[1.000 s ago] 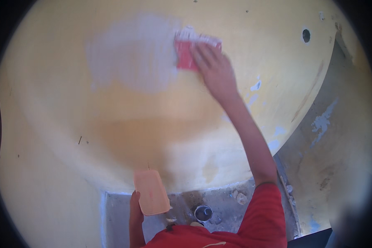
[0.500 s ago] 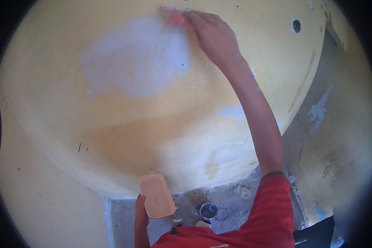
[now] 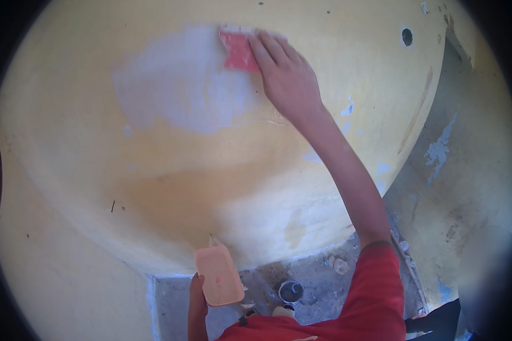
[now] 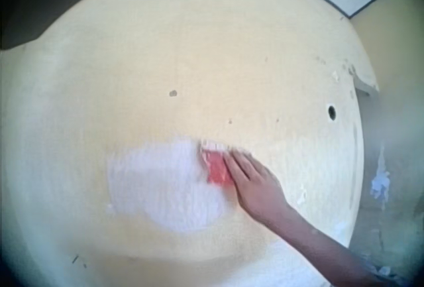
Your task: The person scoops white plaster from a bucket into a pink container, then uses a red trowel to spread the plaster onto a yellow wall. They repeatedly reload the trowel and smooth the surface in broad strokes, gradually covering a larger area.
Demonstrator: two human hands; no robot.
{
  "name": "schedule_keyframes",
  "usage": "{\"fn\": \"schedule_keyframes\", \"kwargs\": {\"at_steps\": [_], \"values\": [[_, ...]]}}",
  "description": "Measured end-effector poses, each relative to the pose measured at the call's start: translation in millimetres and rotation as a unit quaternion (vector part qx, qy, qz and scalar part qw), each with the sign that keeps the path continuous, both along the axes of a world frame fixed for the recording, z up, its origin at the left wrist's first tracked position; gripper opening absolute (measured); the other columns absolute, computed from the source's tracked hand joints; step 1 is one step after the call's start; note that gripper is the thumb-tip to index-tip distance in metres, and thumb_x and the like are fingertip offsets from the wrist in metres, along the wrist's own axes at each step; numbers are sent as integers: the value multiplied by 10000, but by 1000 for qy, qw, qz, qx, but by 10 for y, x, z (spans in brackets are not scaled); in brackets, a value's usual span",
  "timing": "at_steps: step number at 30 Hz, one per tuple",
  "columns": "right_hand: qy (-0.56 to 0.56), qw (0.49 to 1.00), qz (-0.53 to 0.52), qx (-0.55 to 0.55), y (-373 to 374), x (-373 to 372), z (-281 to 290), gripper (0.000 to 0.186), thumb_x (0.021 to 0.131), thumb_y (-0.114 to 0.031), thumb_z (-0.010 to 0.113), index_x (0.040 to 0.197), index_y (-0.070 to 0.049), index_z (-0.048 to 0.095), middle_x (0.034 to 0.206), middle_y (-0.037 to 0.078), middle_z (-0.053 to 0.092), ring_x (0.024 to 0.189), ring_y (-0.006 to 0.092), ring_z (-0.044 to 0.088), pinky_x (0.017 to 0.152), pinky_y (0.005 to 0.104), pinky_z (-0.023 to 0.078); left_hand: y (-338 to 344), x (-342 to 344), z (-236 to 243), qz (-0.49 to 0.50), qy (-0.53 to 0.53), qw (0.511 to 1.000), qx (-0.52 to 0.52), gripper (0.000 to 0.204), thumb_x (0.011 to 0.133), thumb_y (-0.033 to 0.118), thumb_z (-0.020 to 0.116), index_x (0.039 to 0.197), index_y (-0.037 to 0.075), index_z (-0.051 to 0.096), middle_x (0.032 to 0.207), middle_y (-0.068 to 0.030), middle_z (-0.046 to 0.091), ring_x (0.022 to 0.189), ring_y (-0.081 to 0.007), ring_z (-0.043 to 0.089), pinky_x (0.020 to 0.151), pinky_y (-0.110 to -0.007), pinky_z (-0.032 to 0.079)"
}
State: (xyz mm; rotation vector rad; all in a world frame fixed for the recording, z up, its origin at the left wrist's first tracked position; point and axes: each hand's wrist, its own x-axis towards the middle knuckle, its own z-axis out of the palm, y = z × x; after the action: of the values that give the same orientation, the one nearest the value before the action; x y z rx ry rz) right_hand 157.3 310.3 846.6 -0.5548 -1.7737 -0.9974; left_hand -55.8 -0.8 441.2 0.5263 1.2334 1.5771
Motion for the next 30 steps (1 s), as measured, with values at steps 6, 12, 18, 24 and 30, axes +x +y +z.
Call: {"fn": "schedule_keyframes", "kwargs": {"at_steps": [6, 12, 18, 24, 30], "values": [[-89, 990, -9, -105, 260, -108, -1409, 591, 844, 2, 512, 1433, -6, 466, 1467, 185, 481, 1360, 352, 454, 1114, 448, 392, 91, -26, -125, 1, 9, 1000, 15, 610, 967, 305, 574, 1420, -69, 408, 1292, -178, 570, 1149, -255, 594, 948, -362, 500], [-67, 979, 73, -180, -111, 178, -1523, 582, 821, 62, 511, 1382, -91, 550, 1353, 132, 602, 1245, 288, 586, 1060, 429, 455, 27, -11, -90, -8, 2, 1000, 1, 573, 976, 281, 554, 1412, -61, 411, 1280, -169, 576, 1140, -247, 599, 944, -364, 506], [19, 993, 43, -108, 70, 31, 519, 475, 856, 16, 520, 1310, -109, 580, 1269, 125, 640, 1130, 335, 617, 961, 431, 514, -14, -37, -38, -23, -8, 1000, 17, 551, 975, 274, 552, 1401, -51, 424, 1265, -160, 582, 1121, -241, 610, 937, -365, 511], [-75, 980, 66, -170, 6, -4, -972, 484, 825, 48, 519, 1291, -51, 608, 1264, 137, 646, 1185, 297, 613, 1037, 408, 486, -56, -64, -203, 2, 1, 1000, -6, 547, 970, 277, 557, 1394, -46, 433, 1258, -160, 586, 1115, -237, 613, 922, -362, 518], [-92, 960, 77, -255, -240, 72, -1414, 483, 814, 41, 557, 1285, -57, 595, 1281, 140, 633, 1193, 310, 600, 1018, 406, 499, -51, -75, -95, -19, 11, 999, -25, 545, 972, 274, 553, 1395, -47, 431, 1249, -160, 591, 1101, -241, 620, 912, -363, 522]]}}
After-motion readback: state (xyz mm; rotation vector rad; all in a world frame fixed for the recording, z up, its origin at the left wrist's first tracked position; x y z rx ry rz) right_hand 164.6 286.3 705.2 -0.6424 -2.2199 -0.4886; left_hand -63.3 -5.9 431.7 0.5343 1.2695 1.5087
